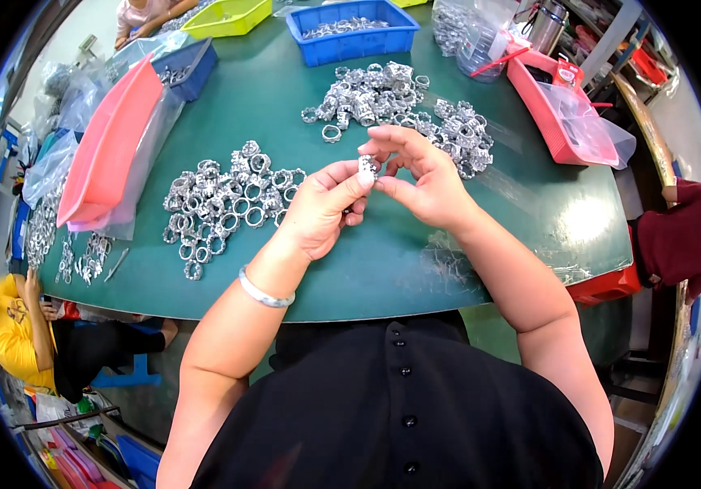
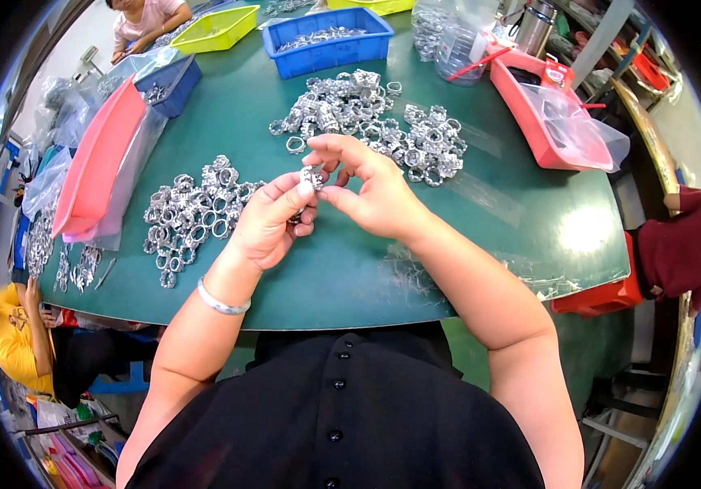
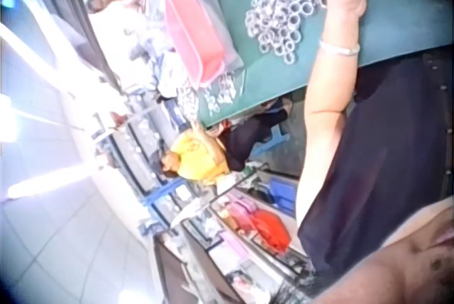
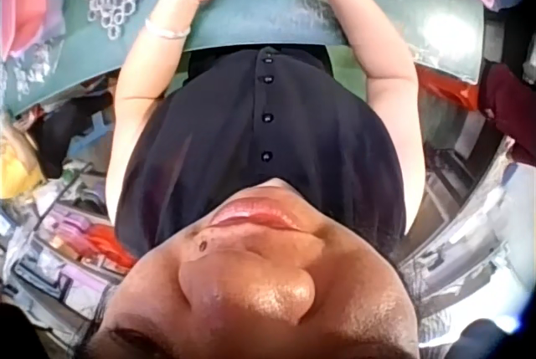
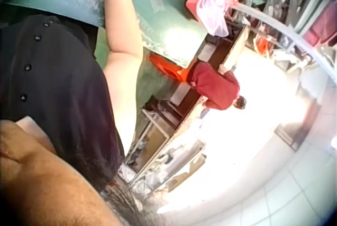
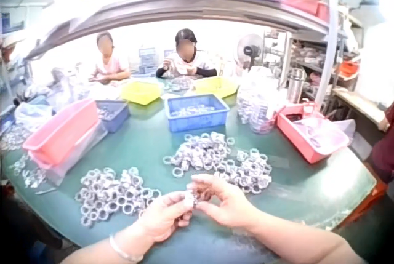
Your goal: The person assembles metal ring components by picking up individual pieces from the table, fitting them together by hand, and placing the assembled parts on the work surface.
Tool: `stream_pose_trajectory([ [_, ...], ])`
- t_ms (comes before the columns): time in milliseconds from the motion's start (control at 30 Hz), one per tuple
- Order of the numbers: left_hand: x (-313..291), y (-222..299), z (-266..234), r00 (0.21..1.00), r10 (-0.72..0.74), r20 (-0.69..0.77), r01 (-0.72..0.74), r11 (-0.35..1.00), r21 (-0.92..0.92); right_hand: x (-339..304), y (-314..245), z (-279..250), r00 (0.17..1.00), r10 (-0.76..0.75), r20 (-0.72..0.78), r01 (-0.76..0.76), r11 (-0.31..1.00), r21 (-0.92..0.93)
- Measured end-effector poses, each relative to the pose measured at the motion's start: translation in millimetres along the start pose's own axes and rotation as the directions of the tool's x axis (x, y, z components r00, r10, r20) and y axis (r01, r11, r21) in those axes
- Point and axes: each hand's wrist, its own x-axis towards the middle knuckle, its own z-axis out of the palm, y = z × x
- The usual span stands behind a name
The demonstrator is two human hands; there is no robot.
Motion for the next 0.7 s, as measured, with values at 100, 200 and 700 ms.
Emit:
stream_pose_trajectory([
  [100, 0, -3, -1, 0.984, 0.171, -0.042, -0.161, 0.972, 0.173, -2, 0, 1, 0.998, -0.056, -0.002, 0.056, 0.997, -0.054],
  [200, 4, -10, -9, 0.913, 0.407, -0.031, -0.354, 0.827, 0.436, -4, 2, 3, 1.000, -0.021, 0.001, 0.021, 0.999, -0.026],
  [700, -1, -7, -1, 0.717, 0.681, 0.149, -0.450, 0.289, 0.845, -11, 2, -2, 0.994, 0.102, 0.033, -0.100, 0.994, -0.045],
])
